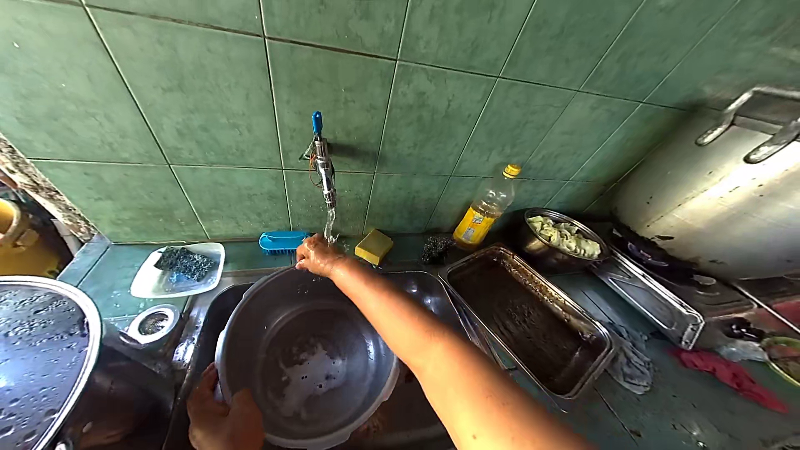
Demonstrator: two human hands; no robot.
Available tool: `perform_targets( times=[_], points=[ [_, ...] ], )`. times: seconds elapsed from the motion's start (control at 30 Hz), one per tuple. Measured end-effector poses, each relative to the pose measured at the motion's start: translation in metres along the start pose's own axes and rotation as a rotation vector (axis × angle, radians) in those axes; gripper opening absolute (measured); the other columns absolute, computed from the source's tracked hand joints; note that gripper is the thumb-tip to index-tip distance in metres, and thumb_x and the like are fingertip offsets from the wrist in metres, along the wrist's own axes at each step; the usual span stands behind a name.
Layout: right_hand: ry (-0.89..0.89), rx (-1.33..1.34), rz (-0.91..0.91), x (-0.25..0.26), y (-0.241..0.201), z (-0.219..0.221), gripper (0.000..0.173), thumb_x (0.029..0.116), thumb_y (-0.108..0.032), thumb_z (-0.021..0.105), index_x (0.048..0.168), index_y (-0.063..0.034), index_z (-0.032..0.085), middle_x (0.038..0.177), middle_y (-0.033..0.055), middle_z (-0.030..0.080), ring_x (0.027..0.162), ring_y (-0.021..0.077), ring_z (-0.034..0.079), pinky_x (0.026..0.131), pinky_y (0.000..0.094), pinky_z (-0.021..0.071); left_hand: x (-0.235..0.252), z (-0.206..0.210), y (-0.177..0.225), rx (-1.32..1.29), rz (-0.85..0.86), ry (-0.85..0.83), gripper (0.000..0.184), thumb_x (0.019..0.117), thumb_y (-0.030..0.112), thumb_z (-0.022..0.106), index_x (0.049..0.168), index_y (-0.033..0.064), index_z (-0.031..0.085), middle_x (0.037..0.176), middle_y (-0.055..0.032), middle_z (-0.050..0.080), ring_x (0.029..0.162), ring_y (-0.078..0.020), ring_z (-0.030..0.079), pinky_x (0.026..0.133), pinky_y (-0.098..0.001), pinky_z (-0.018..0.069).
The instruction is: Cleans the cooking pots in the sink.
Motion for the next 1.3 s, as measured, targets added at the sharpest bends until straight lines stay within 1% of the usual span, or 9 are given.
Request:
perform_targets(
  times=[0.13, 0.3, 0.43, 0.63, 0.77, 0.83, 0.97, 1.2, 1.3],
  points=[
    [-0.198, 0.031, 0.360, -0.059, 0.076, 0.005, 0.055, 0.0910, -0.041, 0.078, 0.115, 0.0078, 0.069, 0.123, 0.0306, 0.065, 0.120, 0.0452, 0.061, 0.101, 0.0657, 0.0474, -0.024, -0.002, -0.018, -0.086, -0.245, 0.014, 0.063, 0.0880, -0.009, 0.057, 0.148, -0.0082, 0.040, 0.143, -0.0280, 0.052, 0.130, -0.0293, 0.055, 0.107, -0.0426, 0.0464],
    [-0.136, 0.429, 0.594, -0.151, 0.113, 0.056, 0.029, 0.0964, -0.018, 0.070, 0.109, 0.0085, 0.066, 0.103, 0.0273, 0.068, 0.095, 0.0388, 0.068, 0.085, 0.0573, 0.0545, 0.003, -0.001, 0.004, 0.001, -0.249, -0.085, 0.048, 0.0833, -0.013, 0.066, 0.131, -0.0065, 0.060, 0.123, -0.0235, 0.065, 0.110, -0.0292, 0.064, 0.094, -0.0483, 0.0525],
    [0.059, 0.764, 0.792, -0.204, 0.132, 0.087, 0.031, 0.0961, -0.014, 0.069, 0.118, 0.0064, 0.064, 0.111, 0.0237, 0.067, 0.102, 0.0324, 0.066, 0.091, 0.0513, 0.0538, 0.010, 0.017, 0.090, 0.022, 0.115, -0.214, 0.045, 0.0813, -0.010, 0.065, 0.125, -0.0022, 0.066, 0.114, -0.0181, 0.071, 0.104, -0.0229, 0.069, 0.092, -0.0453, 0.0559],
    [0.103, 1.415, 1.035, -0.252, 0.069, 0.193, 0.036, 0.1066, -0.017, 0.055, 0.138, 0.0010, 0.054, 0.124, 0.0213, 0.064, 0.107, 0.0299, 0.065, 0.089, 0.0494, 0.0561, -0.085, 0.071, 0.208, 0.297, 1.030, -0.391, 0.048, 0.0771, -0.009, 0.058, 0.123, -0.0023, 0.072, 0.130, -0.0185, 0.070, 0.127, -0.0388, 0.063, 0.105, -0.0706, 0.0437],
    [-0.071, 1.325, 1.021, -0.267, -0.025, 0.109, 0.038, 0.1114, -0.012, 0.038, 0.144, 0.0049, 0.048, 0.140, 0.0209, 0.056, 0.122, 0.0244, 0.056, 0.104, 0.0387, 0.0441, -0.145, 0.089, 0.223, 0.409, 1.408, -0.434, 0.039, 0.0838, -0.007, 0.062, 0.116, 0.0100, 0.077, 0.124, -0.0057, 0.075, 0.123, -0.0302, 0.068, 0.106, -0.0694, 0.0438],
    [-0.001, 1.402, 0.959, -0.261, -0.042, 0.084, 0.035, 0.1115, -0.011, 0.038, 0.138, 0.0060, 0.053, 0.129, 0.0197, 0.062, 0.110, 0.0204, 0.061, 0.096, 0.0341, 0.0485, -0.153, 0.091, 0.223, 0.417, 1.540, -0.454, 0.033, 0.0911, 0.000, 0.058, 0.114, 0.0129, 0.077, 0.125, -0.0021, 0.074, 0.122, -0.0274, 0.068, 0.105, -0.0664, 0.0461],
    [0.397, 2.017, 0.893, -0.199, -0.018, 0.175, 0.026, 0.1125, -0.016, 0.036, 0.125, 0.0008, 0.051, 0.094, 0.0109, 0.058, 0.074, 0.0148, 0.059, 0.064, 0.0299, 0.0535, -0.129, 0.097, 0.226, 0.344, 1.675, -0.534, 0.027, 0.0959, 0.003, 0.058, 0.113, 0.0111, 0.077, 0.126, -0.0067, 0.074, 0.125, -0.0343, 0.066, 0.101, -0.0666, 0.0494],
    [0.537, 2.159, 1.229, -0.195, -0.008, 0.248, 0.032, 0.1117, -0.017, 0.041, 0.137, 0.0016, 0.047, 0.117, 0.0207, 0.057, 0.094, 0.0269, 0.062, 0.077, 0.0412, 0.0571, -0.061, 0.106, 0.211, 0.235, 1.613, -0.525, 0.030, 0.0927, -0.002, 0.055, 0.111, 0.0052, 0.077, 0.123, -0.0096, 0.075, 0.119, -0.0306, 0.070, 0.100, -0.0510, 0.0559],
    [0.274, 1.885, 1.225, -0.202, -0.005, 0.249, 0.032, 0.1130, -0.023, 0.038, 0.126, 0.0021, 0.052, 0.095, 0.0158, 0.060, 0.074, 0.0212, 0.062, 0.065, 0.0362, 0.0556, -0.037, 0.107, 0.196, 0.216, 1.528, -0.441, 0.029, 0.0932, -0.004, 0.053, 0.110, 0.0018, 0.077, 0.121, -0.0126, 0.075, 0.117, -0.0319, 0.071, 0.102, -0.0525, 0.0550]
  ],
)
Point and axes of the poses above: each hand's wrist, its own x-axis towards the middle knuckle, its own z-axis out of the palm, y = z × x, the point moved 10 cm from there along x, towards the middle knuckle
